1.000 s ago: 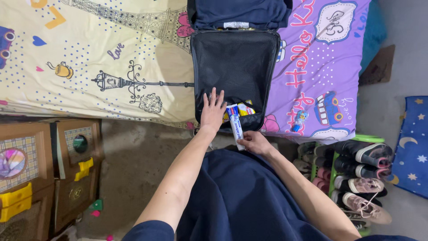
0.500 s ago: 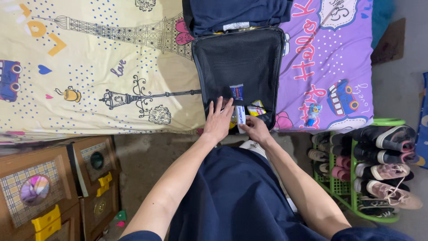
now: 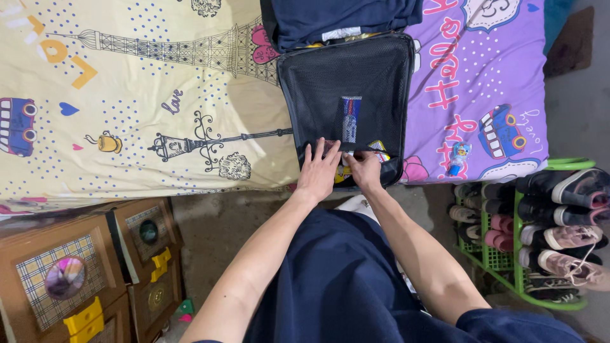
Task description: The person folds a pair of dark blue pants and places them into an open black rolling suitcase. They then place several small toiletry items, including toothpaste, toothbrush, and small boxes, into the mesh pocket of the suitcase. Finally, the person zips the suitcase closed.
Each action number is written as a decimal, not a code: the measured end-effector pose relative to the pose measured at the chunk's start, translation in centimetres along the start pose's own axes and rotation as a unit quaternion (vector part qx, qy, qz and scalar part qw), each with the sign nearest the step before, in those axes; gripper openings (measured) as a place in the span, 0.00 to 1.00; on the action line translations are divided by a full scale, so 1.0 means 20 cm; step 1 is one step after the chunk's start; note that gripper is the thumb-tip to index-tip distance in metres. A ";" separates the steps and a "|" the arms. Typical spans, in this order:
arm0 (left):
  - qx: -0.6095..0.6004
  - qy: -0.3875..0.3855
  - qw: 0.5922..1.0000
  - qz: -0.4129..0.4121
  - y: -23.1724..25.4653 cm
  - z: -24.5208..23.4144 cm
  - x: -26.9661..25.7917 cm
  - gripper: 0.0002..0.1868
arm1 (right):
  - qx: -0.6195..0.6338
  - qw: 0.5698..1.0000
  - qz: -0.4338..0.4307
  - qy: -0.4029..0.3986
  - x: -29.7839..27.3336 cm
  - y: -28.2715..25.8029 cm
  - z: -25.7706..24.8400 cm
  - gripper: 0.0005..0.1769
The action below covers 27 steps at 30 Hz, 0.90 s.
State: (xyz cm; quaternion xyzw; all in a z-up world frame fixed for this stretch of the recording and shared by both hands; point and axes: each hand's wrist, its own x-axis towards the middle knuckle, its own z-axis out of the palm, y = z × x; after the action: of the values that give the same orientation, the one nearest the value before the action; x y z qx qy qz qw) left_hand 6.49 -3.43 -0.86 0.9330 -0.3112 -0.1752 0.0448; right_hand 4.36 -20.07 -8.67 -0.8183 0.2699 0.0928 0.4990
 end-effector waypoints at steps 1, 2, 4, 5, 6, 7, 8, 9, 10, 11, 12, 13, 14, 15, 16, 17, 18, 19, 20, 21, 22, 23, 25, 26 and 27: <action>-0.002 -0.004 1.000 -0.001 0.00 0.00 0.00 0.39 | -0.019 1.000 -0.002 0.013 0.00 0.00 0.01 0.19; -0.004 -0.007 1.000 -0.003 0.00 0.00 0.00 0.39 | -0.016 1.000 0.006 0.017 0.00 0.00 0.02 0.19; -0.008 -0.004 1.000 -0.002 0.00 0.00 0.00 0.38 | -0.012 0.999 0.023 0.024 0.00 0.01 0.04 0.19; -0.009 0.003 1.000 0.000 0.00 0.01 0.00 0.38 | -0.023 0.999 -0.002 0.037 -0.01 0.01 0.04 0.19; -0.010 0.010 1.000 0.002 0.00 0.01 0.00 0.38 | -0.033 0.998 -0.027 0.049 -0.01 0.01 0.05 0.19; -0.008 0.007 1.000 0.001 0.00 0.01 0.00 0.38 | -0.043 0.996 -0.054 0.061 -0.01 0.01 0.05 0.19; -0.007 0.003 1.000 -0.001 -0.01 0.01 0.01 0.38 | -0.056 0.995 -0.057 0.065 -0.02 0.01 0.05 0.18; -0.006 -0.002 1.000 -0.001 0.00 0.01 0.00 0.38 | -0.069 0.993 -0.060 0.068 -0.03 0.01 0.04 0.18; -0.008 0.001 1.000 -0.003 0.00 0.01 0.00 0.38 | -0.082 0.992 -0.063 0.071 -0.04 0.00 0.03 0.18; -0.010 0.006 1.000 -0.003 0.00 0.00 0.00 0.38 | -0.090 0.991 -0.078 0.064 -0.05 0.00 0.00 0.18; -0.012 0.010 1.000 -0.003 0.00 0.00 0.00 0.37 | -0.097 0.989 -0.093 0.057 -0.06 0.00 -0.02 0.18; -0.009 0.004 1.000 -0.005 0.01 0.00 0.00 0.38 | -0.104 0.987 -0.109 0.050 -0.07 0.00 -0.05 0.19; -0.005 -0.003 1.000 -0.008 0.01 -0.01 0.01 0.38 | -0.109 0.986 -0.121 0.042 -0.08 -0.01 -0.08 0.18; -0.002 -0.010 1.000 -0.011 0.02 -0.01 0.00 0.38 | -0.115 0.984 -0.131 0.032 -0.09 -0.01 -0.11 0.17; -0.003 -0.006 1.000 -0.009 0.03 -0.01 0.00 0.38 | -0.121 0.982 -0.142 0.022 -0.11 -0.01 -0.14 0.17; -0.003 -0.001 1.000 -0.007 0.03 -0.01 0.00 0.38 | -0.117 0.982 -0.146 0.012 -0.12 -0.01 -0.17 0.16; -0.003 0.004 1.000 -0.005 0.04 -0.01 0.00 0.38 | -0.113 0.982 -0.151 0.002 -0.13 -0.02 -0.21 0.15; -0.020 0.007 1.000 -0.005 0.05 -0.01 0.00 0.37 | -0.109 0.982 -0.155 -0.007 -0.15 -0.02 -0.24 0.14; -0.037 0.010 0.999 -0.004 0.06 0.00 0.00 0.37 | -0.115 0.983 -0.144 -0.007 -0.17 -0.01 -0.28 0.14; -0.052 0.014 0.999 -0.003 0.08 0.00 0.01 0.37 | -0.120 0.984 -0.134 -0.005 -0.17 -0.01 -0.32 0.14; -0.062 0.018 0.998 -0.002 0.09 0.00 0.02 0.36 | -0.125 0.984 -0.124 -0.003 -0.18 -0.01 -0.36 0.14; -0.072 0.022 0.997 0.002 0.12 0.00 0.03 0.35 | -0.131 0.984 -0.122 0.004 -0.18 -0.01 -0.40 0.13; -0.080 0.030 0.996 0.011 0.18 0.00 0.07 0.34 | -0.143 0.983 -0.115 0.019 -0.17 0.02 -0.49 0.12; -0.079 0.033 0.996 0.018 0.22 0.00 0.10 0.35 | -0.146 0.982 -0.114 0.029 -0.16 0.04 -0.55 0.12; -0.078 0.038 0.996 0.023 0.25 0.00 0.12 0.35 | -0.149 0.981 -0.114 0.038 -0.15 0.06 -0.60 0.12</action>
State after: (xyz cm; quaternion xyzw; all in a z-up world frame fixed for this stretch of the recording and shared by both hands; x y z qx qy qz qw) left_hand 5.50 -8.89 -0.55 0.9253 -0.3157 -0.1627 0.1330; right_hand -0.10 -29.82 -2.52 -0.9119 0.1765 0.0431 0.3680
